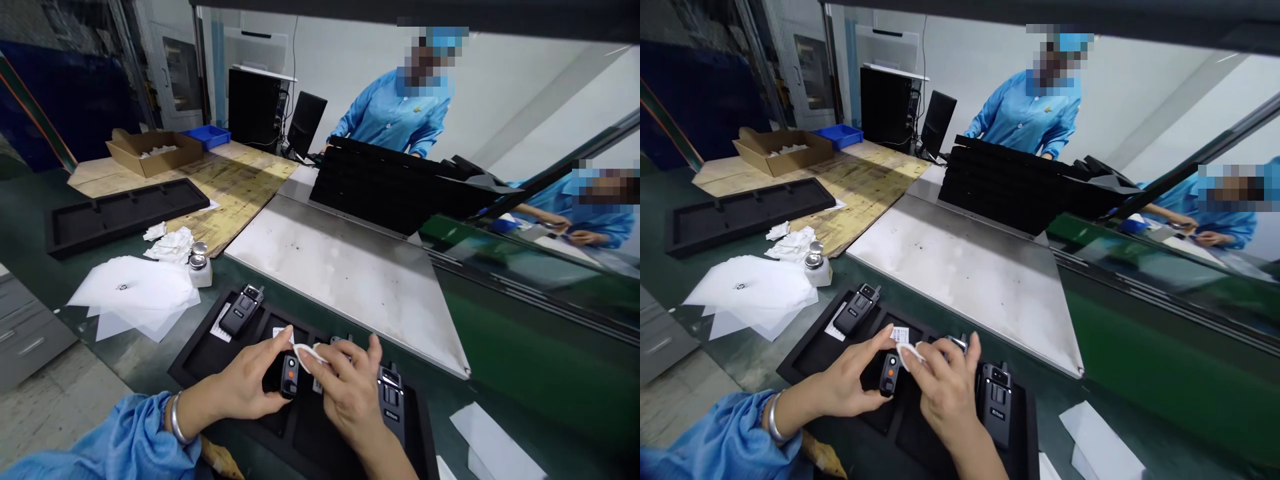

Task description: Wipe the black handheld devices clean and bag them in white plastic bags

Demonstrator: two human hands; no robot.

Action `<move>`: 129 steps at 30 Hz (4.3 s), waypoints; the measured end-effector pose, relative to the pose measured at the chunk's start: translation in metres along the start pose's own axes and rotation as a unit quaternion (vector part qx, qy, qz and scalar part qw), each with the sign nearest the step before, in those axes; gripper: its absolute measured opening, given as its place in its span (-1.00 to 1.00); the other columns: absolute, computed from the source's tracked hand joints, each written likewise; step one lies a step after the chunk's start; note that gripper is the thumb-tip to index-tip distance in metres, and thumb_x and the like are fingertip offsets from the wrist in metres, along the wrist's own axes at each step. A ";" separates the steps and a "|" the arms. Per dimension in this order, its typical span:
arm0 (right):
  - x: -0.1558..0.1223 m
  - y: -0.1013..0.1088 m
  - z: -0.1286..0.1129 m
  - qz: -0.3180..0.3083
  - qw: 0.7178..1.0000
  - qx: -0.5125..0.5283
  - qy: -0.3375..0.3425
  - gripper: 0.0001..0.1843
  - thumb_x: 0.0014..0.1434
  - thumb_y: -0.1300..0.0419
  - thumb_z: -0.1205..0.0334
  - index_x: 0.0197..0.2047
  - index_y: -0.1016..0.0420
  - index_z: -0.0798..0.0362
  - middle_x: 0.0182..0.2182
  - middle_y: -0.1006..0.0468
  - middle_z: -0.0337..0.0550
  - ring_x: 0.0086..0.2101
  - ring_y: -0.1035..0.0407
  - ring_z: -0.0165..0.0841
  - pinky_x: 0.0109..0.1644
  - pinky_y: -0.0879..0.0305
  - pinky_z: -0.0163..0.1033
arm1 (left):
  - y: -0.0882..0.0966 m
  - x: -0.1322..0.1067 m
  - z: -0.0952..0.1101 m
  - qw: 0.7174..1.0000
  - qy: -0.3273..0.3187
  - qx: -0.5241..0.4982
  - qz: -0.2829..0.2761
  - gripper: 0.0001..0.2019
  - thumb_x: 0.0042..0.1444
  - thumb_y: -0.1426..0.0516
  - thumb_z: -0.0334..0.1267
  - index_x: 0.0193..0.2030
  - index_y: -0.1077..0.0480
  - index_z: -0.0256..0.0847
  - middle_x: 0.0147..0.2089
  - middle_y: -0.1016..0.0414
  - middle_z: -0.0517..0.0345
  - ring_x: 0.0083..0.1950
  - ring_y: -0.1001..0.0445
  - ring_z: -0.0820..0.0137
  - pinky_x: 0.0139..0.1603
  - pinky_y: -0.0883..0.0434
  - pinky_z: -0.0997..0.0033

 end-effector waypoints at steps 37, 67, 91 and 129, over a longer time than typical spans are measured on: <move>-0.176 0.040 -0.006 0.115 0.940 -0.046 -0.317 -0.47 0.29 0.04 0.43 0.17 -0.43 -0.28 -0.17 -0.45 -0.13 -0.14 -0.34 -0.18 0.21 0.01 0.29 | -0.123 0.130 0.007 0.881 0.232 0.367 -0.185 0.01 0.08 -0.21 0.12 0.46 0.17 -0.43 -0.17 -0.50 -0.31 -0.16 -0.50 -0.01 -0.20 -0.44 0.12; -0.080 0.060 0.012 0.003 0.998 -0.016 -0.057 -0.52 0.20 -0.07 0.49 0.02 -0.53 -0.24 -0.24 -0.57 -0.31 -0.21 -0.28 -0.33 0.31 0.29 0.32 | -0.071 0.022 0.025 0.993 -0.031 -0.058 -0.095 0.02 -0.01 -0.23 -0.38 0.48 0.33 -0.09 0.23 -0.34 -0.10 0.19 -0.43 0.20 0.19 -0.41 0.19; -0.229 0.040 0.035 0.183 0.852 0.086 -0.483 -0.65 0.16 -0.09 0.24 -0.08 -0.63 0.00 -0.14 -0.58 -0.09 -0.14 -0.46 -0.25 -0.05 -0.32 -0.19 | -0.136 0.134 0.027 0.894 0.185 0.383 -0.139 -0.20 0.21 -0.15 -0.07 0.46 0.11 -0.33 -0.01 -0.42 -0.30 0.02 -0.44 -0.05 -0.08 -0.41 0.08; -0.149 0.119 0.035 0.074 0.971 -0.096 -0.207 -0.55 0.27 -0.05 0.51 -0.08 -0.59 -0.24 -0.26 -0.53 -0.25 -0.19 -0.25 -0.31 0.29 0.29 0.35 | -0.168 0.069 0.051 0.970 -0.084 -0.141 -0.181 0.05 -0.05 -0.20 -0.42 0.48 0.34 -0.09 0.22 -0.37 -0.07 0.17 -0.44 0.17 0.17 -0.41 0.18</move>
Point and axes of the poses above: each hand's wrist, its own x-axis towards the middle knuckle, its own y-axis out of the back of the hand, z = x × y, the point moved 2 cm from there along x, towards the middle knuckle
